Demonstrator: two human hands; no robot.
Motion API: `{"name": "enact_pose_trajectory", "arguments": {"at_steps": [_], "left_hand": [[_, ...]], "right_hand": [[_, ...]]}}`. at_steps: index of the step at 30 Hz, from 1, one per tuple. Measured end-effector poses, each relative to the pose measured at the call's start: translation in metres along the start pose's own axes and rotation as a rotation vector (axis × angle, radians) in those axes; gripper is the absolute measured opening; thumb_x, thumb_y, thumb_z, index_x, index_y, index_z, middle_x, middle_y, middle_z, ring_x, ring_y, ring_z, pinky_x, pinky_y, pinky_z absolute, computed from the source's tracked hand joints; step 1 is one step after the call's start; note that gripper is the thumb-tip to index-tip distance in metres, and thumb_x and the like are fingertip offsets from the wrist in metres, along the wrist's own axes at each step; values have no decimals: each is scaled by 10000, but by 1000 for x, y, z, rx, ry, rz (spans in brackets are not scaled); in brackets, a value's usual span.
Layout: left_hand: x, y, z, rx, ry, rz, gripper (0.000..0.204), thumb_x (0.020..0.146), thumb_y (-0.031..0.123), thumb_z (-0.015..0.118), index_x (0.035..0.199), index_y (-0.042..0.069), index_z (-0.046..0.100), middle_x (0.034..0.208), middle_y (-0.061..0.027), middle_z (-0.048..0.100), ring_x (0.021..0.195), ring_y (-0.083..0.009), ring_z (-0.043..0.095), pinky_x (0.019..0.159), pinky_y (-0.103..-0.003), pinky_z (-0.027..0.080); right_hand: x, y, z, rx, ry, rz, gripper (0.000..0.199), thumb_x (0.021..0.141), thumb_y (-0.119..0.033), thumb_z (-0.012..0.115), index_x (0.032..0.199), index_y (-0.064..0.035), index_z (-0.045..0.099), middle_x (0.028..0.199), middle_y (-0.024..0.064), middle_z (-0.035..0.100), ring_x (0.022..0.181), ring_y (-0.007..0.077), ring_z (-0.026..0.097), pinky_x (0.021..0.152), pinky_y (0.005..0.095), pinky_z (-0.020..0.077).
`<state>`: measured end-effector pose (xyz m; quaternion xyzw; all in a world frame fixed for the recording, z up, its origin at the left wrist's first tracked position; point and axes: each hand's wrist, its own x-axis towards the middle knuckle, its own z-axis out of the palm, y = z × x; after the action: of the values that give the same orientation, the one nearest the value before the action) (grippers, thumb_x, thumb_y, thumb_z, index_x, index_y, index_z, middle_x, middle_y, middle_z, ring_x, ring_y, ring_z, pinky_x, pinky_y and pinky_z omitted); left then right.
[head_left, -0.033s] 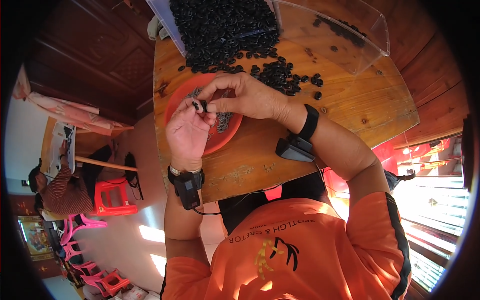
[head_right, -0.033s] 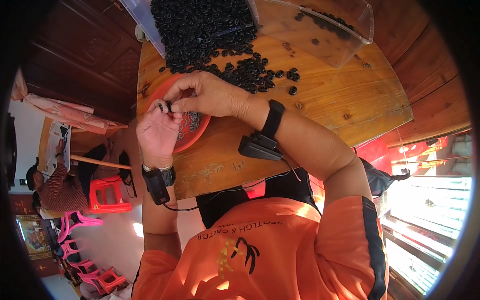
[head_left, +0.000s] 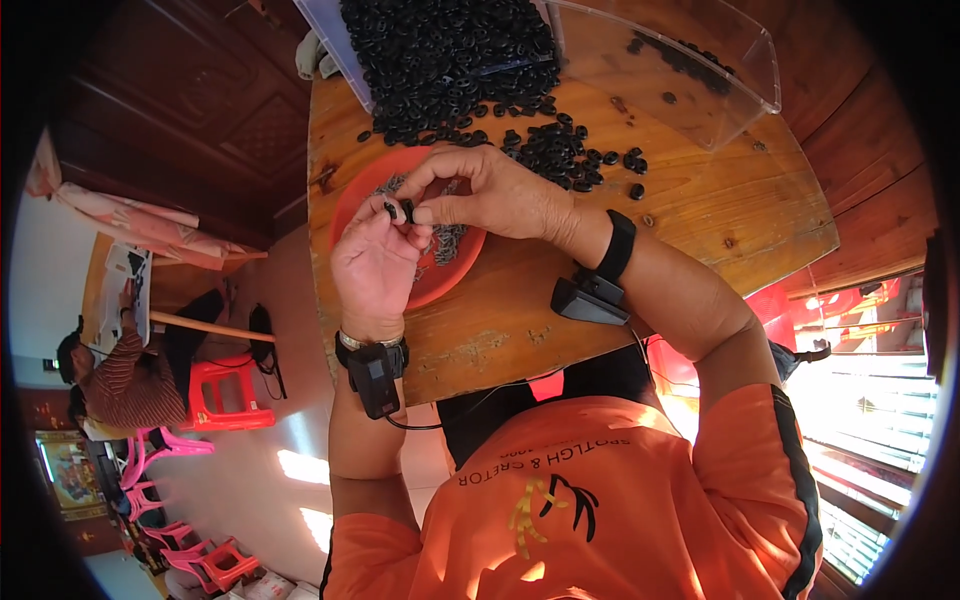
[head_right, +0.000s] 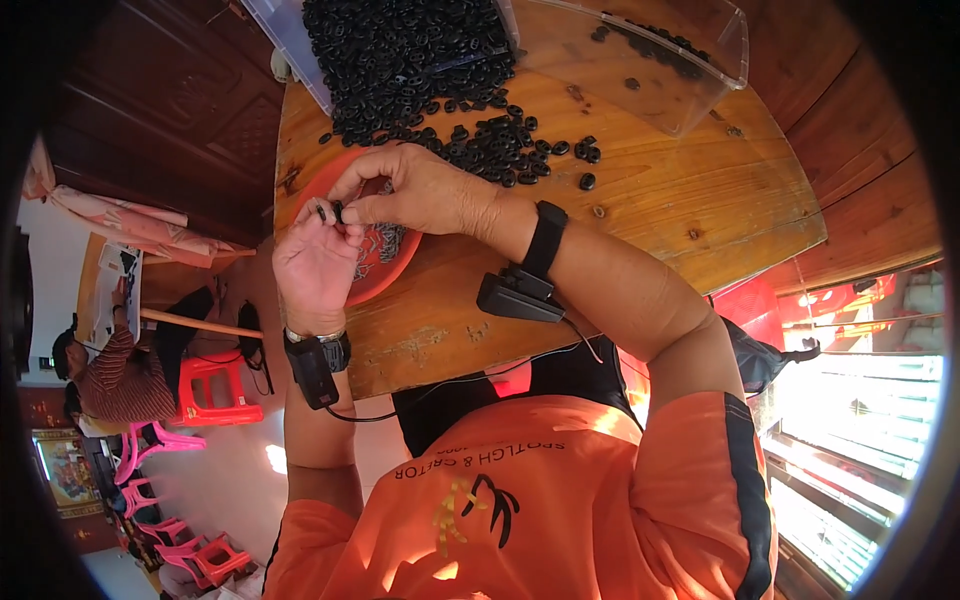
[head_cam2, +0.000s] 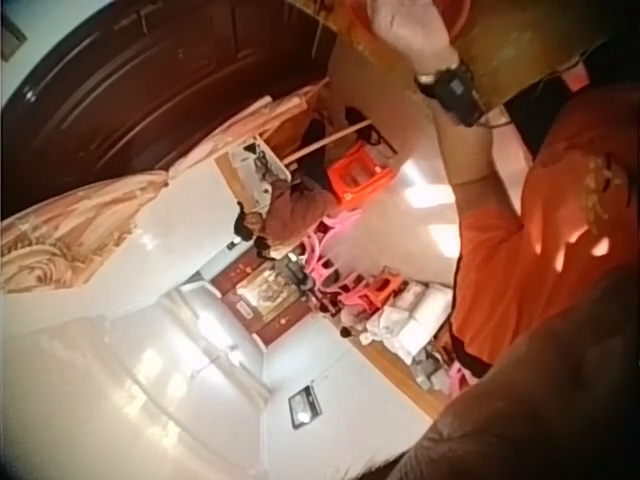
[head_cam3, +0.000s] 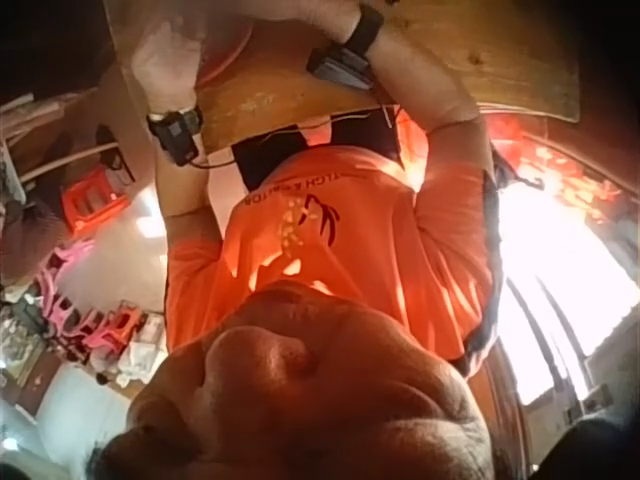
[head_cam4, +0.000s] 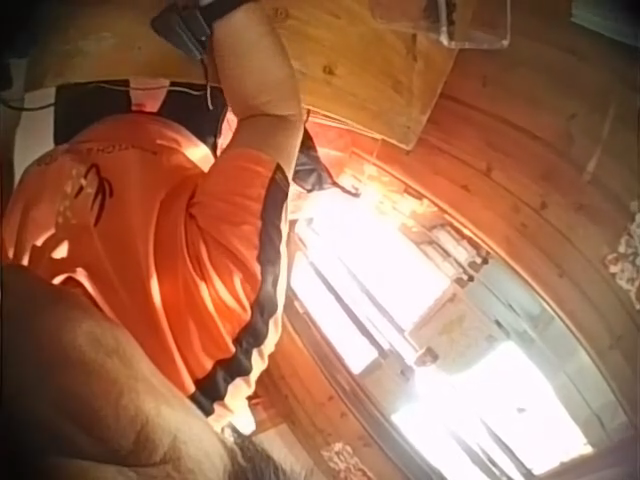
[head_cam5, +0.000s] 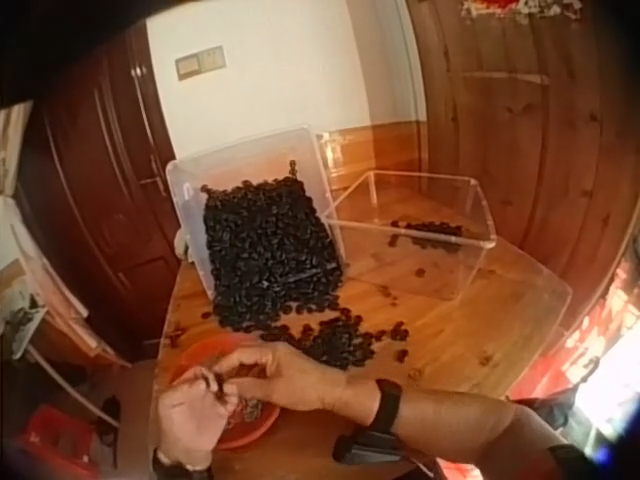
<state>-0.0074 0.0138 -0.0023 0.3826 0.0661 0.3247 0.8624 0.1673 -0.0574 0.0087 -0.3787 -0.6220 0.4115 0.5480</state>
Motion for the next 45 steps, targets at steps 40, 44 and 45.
{"name": "enact_pose_trajectory", "arguments": {"at_steps": [40, 44, 45], "left_hand": [[-7, -9, 23, 779, 359, 124, 83, 862, 102, 509, 835, 34, 549, 675, -14, 572, 573, -58, 497, 524, -187, 386], [-6, -10, 24, 833, 364, 119, 97, 862, 110, 507, 804, 39, 540, 658, -3, 551, 564, -49, 479, 511, -182, 381], [-6, -10, 23, 845, 356, 115, 101, 861, 111, 506, 796, 41, 538, 655, -2, 548, 562, -47, 476, 503, -181, 378]], "right_hand": [[2, 1, -12, 136, 161, 165, 173, 836, -73, 639, 996, -6, 640, 864, 11, 639, 743, 71, 563, 700, 219, 482], [0, -2, -12, 78, 147, 162, 186, 836, -72, 637, 1010, -7, 651, 873, 12, 647, 768, 64, 565, 721, 216, 481], [0, -6, -9, 35, 161, 161, 190, 837, -73, 637, 1015, -9, 652, 876, 10, 649, 779, 61, 566, 731, 215, 479]]}}
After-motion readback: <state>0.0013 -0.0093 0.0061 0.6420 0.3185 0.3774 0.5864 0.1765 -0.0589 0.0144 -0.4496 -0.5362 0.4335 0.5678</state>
